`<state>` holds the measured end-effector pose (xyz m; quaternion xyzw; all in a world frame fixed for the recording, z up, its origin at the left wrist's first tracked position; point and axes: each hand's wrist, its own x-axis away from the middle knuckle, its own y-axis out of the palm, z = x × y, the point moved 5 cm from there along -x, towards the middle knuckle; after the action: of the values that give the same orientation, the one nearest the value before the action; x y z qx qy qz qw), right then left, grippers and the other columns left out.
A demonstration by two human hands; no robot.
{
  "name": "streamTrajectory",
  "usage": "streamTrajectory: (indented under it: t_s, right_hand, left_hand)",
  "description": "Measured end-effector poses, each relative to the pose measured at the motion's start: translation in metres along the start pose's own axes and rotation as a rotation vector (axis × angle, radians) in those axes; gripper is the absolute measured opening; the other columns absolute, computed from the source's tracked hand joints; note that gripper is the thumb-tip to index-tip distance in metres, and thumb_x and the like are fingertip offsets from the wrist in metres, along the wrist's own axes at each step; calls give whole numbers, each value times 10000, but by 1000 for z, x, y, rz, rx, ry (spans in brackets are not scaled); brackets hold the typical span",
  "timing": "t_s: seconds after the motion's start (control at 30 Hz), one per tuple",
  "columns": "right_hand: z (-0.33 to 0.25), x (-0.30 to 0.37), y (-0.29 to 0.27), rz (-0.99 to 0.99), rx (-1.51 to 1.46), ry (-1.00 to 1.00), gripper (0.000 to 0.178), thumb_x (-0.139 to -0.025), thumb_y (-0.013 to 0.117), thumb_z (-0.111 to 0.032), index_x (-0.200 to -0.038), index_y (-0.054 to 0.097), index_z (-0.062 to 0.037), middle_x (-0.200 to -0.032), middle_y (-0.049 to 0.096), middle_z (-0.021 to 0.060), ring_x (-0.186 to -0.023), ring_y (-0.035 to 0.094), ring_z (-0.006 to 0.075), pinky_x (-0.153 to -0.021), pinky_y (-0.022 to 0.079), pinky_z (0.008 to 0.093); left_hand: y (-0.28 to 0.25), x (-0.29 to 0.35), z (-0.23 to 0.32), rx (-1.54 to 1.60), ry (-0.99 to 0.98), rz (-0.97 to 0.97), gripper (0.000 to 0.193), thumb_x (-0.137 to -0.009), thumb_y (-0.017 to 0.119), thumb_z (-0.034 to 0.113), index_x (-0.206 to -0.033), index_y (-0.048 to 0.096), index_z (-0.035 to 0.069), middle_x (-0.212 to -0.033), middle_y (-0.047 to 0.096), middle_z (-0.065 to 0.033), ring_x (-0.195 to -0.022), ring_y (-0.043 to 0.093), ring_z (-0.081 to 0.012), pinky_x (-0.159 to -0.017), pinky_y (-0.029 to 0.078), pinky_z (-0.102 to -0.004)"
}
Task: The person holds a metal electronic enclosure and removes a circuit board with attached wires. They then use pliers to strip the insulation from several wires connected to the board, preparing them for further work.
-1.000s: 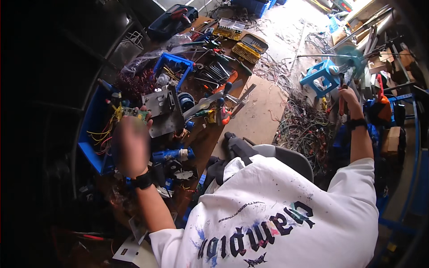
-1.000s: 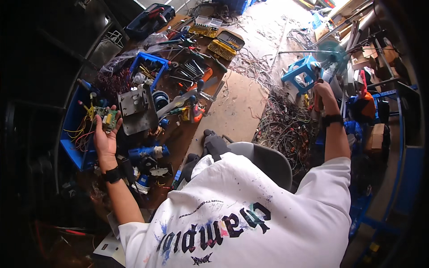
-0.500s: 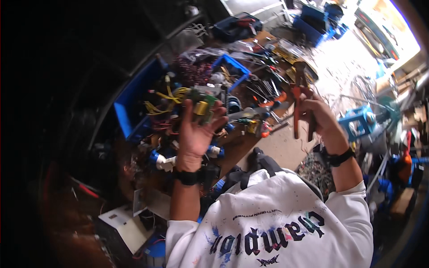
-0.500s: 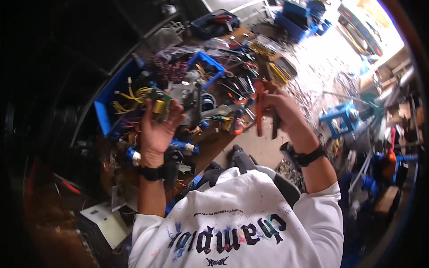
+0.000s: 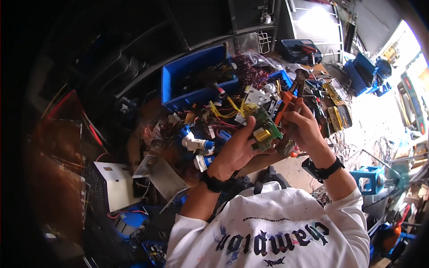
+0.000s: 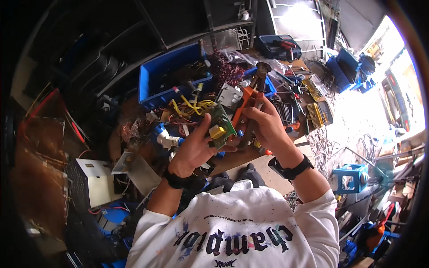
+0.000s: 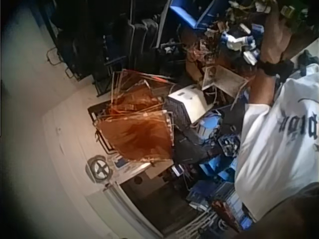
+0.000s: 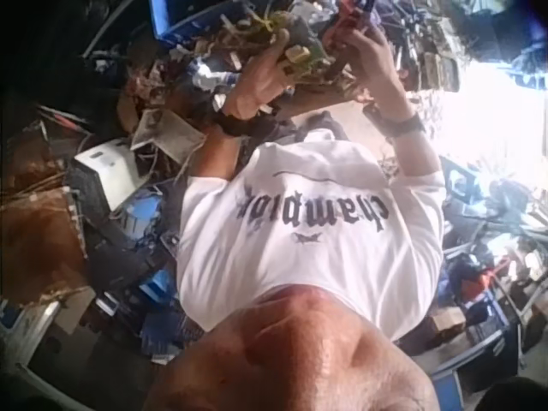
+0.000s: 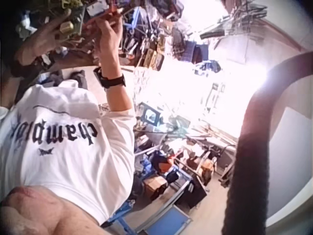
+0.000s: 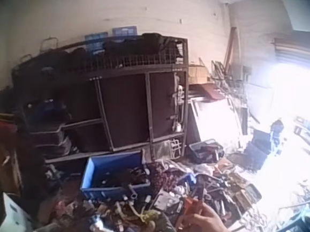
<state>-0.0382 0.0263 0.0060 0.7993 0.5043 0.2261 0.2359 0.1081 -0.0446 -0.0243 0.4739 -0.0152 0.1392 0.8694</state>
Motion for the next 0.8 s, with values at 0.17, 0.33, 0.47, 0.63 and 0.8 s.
streamTrajectory:
  t_s: [0.17,0.33,0.47,0.63,0.8]
  right_hand:
    - [0,6,15,-54,-58,77,401,-929,538,-27,-1314,431,-69,-960,570,49,-707,566,120,-565,501,283]
    - [-6,17,21,108,-45,128,337,-963,559,-118,-1283,453,-93,-831,526,4,-636,526,100,-526,473,277]
    - [-8,20,21,5,22,96,255,-982,550,-172,-1207,469,-83,-747,493,-22,-577,495,79,-489,437,243]
    - [-1,18,19,24,80,71,213,-994,533,-195,-1162,471,-80,-712,472,-50,-539,447,31,-451,374,180]
    - [-15,19,0,-21,231,193,165,-1007,501,-201,-1126,491,-87,-636,382,-70,-475,340,20,-393,283,187]
  left_hand:
    - [10,3,0,165,-14,-207,491,-1010,361,472,-1264,512,80,-1099,650,-74,-1032,639,-219,-891,534,-406]
    - [16,4,-3,228,-81,-262,492,-997,376,492,-1267,507,102,-1117,636,-80,-1038,634,-240,-903,527,-425]
    - [17,0,-9,110,-50,-37,604,-980,342,547,-1332,456,69,-1101,652,-109,-929,658,-252,-732,550,-379]
    - [28,-4,-7,-34,-53,11,581,-977,372,534,-1343,446,89,-1098,651,-96,-948,659,-209,-737,548,-336]
    - [-12,0,2,206,-90,-340,574,-975,394,524,-1345,440,88,-1141,629,-95,-1007,649,-197,-835,550,-364]
